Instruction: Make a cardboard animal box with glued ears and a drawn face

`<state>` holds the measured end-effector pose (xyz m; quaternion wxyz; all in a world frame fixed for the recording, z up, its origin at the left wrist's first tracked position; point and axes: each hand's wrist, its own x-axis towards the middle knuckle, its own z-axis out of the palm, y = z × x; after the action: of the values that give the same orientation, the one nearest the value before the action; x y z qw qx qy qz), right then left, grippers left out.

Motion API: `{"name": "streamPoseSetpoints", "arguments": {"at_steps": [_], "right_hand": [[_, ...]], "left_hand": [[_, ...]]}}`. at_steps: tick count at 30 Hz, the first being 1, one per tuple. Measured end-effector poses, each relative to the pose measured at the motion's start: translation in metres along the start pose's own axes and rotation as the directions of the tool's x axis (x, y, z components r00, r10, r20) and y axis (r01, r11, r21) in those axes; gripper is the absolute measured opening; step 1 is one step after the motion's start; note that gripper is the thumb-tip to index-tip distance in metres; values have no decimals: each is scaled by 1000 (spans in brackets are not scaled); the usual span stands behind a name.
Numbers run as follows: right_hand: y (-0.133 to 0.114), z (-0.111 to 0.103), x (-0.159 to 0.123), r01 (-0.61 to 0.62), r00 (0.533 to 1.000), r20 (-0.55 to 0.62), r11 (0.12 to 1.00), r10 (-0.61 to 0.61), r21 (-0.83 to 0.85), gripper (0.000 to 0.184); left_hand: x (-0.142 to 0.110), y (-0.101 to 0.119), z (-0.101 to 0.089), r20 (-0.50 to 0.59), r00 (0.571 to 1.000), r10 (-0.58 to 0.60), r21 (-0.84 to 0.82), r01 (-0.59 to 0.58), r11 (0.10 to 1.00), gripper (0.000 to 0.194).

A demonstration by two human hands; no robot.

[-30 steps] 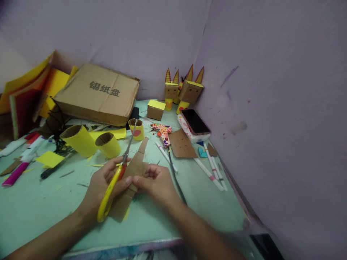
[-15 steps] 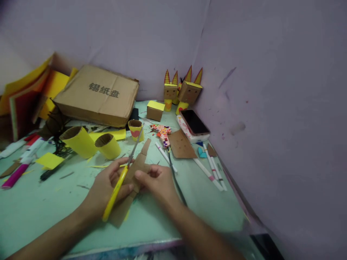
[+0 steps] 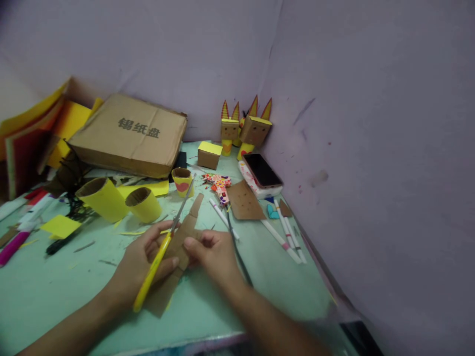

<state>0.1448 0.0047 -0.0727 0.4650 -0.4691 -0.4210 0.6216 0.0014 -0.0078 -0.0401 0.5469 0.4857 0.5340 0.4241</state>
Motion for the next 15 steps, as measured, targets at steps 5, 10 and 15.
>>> {"name": "streamPoseSetpoints", "arguments": {"at_steps": [5, 10, 15], "right_hand": [[-1, 4, 2, -72, 997, -4, 993, 73, 93, 37], [0, 5, 5, -115, 993, -18, 987, 117, 111, 43], [2, 4, 6, -145, 989, 11, 977, 145, 156, 48]], "left_hand": [[3, -11, -6, -36, 999, 28, 56, -26, 998, 55], [10, -29, -12, -44, 997, 64, 112, -58, 992, 59], [14, -36, -14, -63, 994, 89, 132, -80, 988, 58]]}}
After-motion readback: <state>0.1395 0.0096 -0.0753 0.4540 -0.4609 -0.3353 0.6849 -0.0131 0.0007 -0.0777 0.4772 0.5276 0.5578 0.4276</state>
